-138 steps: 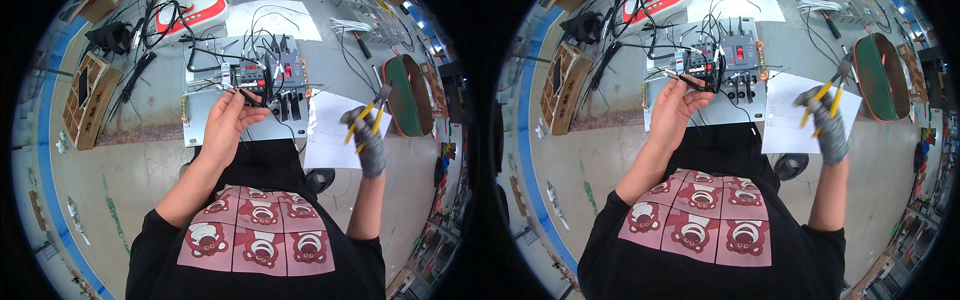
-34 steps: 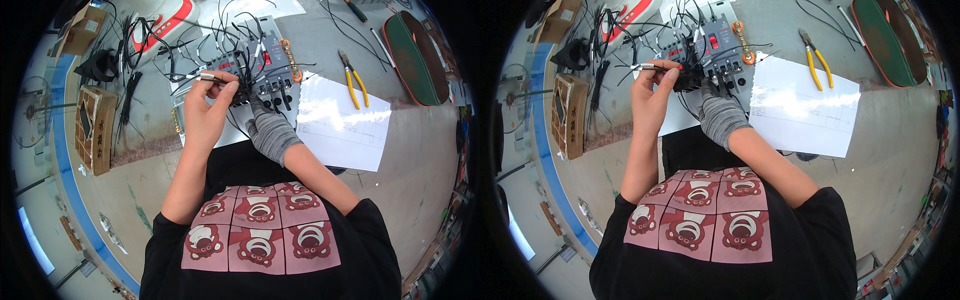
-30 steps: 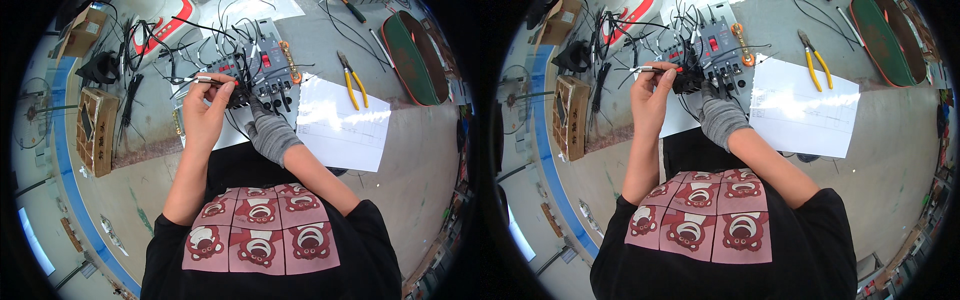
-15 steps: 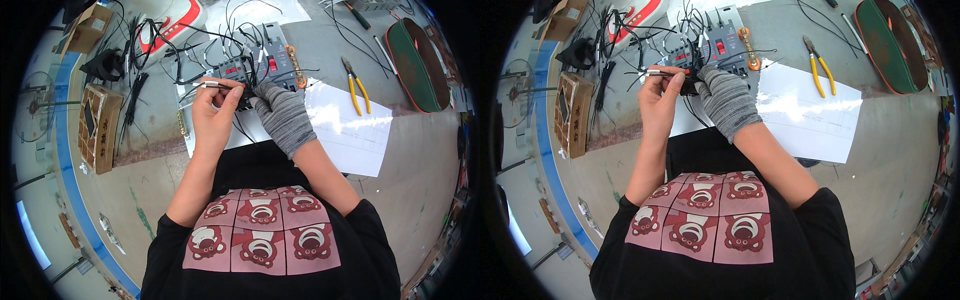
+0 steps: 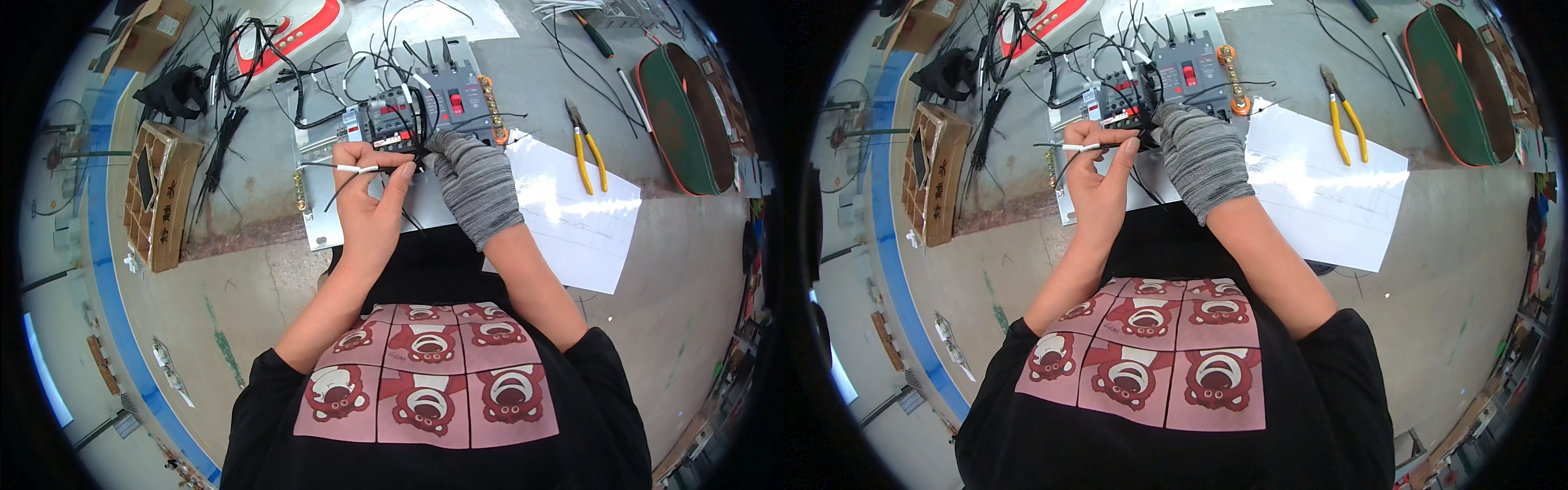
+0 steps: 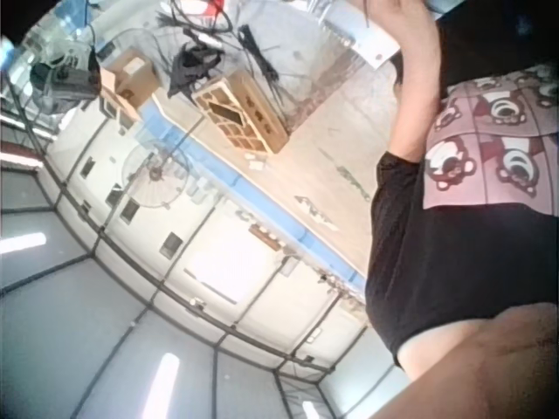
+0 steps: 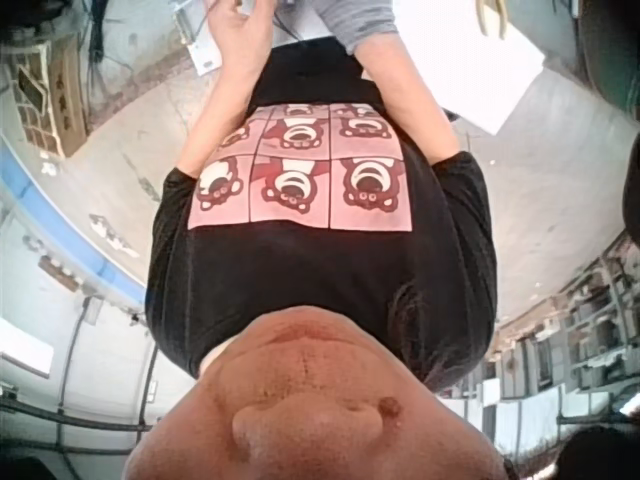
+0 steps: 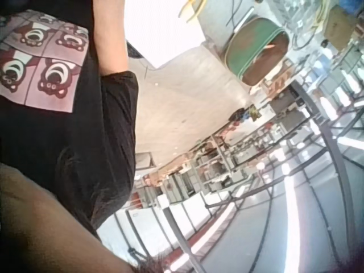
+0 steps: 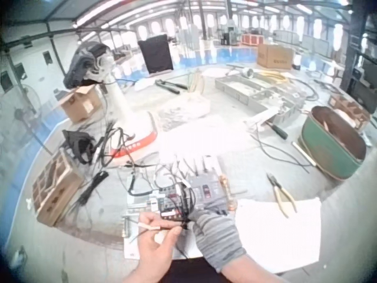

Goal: The person connects black wires to terminals on a mounted electrical assembly, using pliers to strip insulation and a screwdriver to tighten terminal screws. The person handles multiple wires and secures them to the device on a workbench.

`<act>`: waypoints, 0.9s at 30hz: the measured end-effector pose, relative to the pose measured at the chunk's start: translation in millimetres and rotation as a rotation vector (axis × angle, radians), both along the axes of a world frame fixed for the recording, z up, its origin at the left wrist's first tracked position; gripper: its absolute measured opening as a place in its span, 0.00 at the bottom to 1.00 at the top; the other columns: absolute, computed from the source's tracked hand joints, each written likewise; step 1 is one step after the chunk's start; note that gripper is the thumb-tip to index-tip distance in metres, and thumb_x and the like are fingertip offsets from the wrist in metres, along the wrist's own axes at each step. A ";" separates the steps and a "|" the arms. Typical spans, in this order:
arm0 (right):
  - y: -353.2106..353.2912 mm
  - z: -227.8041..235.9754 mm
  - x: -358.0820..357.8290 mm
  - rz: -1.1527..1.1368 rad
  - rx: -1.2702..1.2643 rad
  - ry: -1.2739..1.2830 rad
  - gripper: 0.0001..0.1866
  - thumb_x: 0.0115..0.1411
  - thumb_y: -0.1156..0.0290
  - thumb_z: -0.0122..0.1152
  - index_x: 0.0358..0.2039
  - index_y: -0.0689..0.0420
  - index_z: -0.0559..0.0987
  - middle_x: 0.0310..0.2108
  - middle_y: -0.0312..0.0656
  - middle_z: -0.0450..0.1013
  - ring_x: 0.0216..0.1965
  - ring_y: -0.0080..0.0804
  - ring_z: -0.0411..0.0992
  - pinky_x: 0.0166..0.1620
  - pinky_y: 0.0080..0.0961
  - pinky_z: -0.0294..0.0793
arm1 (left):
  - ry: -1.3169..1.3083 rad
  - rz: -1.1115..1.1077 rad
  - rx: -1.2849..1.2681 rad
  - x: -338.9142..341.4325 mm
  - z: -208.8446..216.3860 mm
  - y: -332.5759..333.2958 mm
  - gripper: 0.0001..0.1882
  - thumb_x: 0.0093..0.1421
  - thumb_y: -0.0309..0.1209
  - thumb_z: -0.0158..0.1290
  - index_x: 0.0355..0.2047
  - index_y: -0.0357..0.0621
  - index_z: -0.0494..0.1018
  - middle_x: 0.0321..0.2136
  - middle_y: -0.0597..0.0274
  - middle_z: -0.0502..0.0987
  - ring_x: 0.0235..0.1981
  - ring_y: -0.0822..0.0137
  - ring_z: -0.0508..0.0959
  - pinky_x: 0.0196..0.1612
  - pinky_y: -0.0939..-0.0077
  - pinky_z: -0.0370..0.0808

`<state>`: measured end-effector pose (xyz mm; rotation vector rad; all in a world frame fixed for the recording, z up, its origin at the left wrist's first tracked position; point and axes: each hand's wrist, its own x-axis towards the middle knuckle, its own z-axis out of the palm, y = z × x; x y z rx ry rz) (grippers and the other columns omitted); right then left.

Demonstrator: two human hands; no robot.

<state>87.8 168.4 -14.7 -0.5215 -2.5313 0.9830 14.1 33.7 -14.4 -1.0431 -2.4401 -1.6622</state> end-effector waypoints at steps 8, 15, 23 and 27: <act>-0.8 -1.2 0.6 0.034 0.000 0.017 0.10 0.55 0.71 0.62 0.37 0.59 0.80 0.32 0.48 0.78 0.34 0.45 0.76 0.40 0.35 0.75 | -0.454 0.046 0.175 5.7 -8.8 -7.4 0.08 0.61 0.31 0.55 0.36 0.41 0.78 0.32 0.69 0.66 0.32 0.76 0.63 0.35 0.82 0.61; -0.1 -0.2 1.2 0.056 0.003 -0.008 0.10 0.55 0.72 0.62 0.38 0.59 0.80 0.32 0.47 0.78 0.35 0.44 0.76 0.40 0.33 0.75 | -0.942 -0.001 0.609 6.9 9.1 -12.2 0.11 0.67 0.34 0.48 0.42 0.41 0.73 0.36 0.67 0.73 0.33 0.78 0.71 0.36 0.83 0.69; 9.1 3.5 5.2 0.146 0.015 -0.041 0.10 0.56 0.73 0.61 0.38 0.60 0.79 0.34 0.48 0.78 0.37 0.44 0.76 0.41 0.33 0.75 | -1.081 -0.101 0.573 9.0 8.8 -20.6 0.10 0.67 0.34 0.48 0.41 0.41 0.71 0.40 0.63 0.75 0.37 0.78 0.74 0.40 0.85 0.71; 9.1 5.7 5.0 0.169 0.016 -0.085 0.10 0.55 0.73 0.62 0.38 0.61 0.79 0.34 0.48 0.78 0.37 0.44 0.76 0.42 0.32 0.75 | -1.160 -0.055 0.690 9.2 11.2 -26.2 0.12 0.67 0.31 0.48 0.47 0.39 0.69 0.43 0.60 0.75 0.38 0.77 0.75 0.43 0.86 0.74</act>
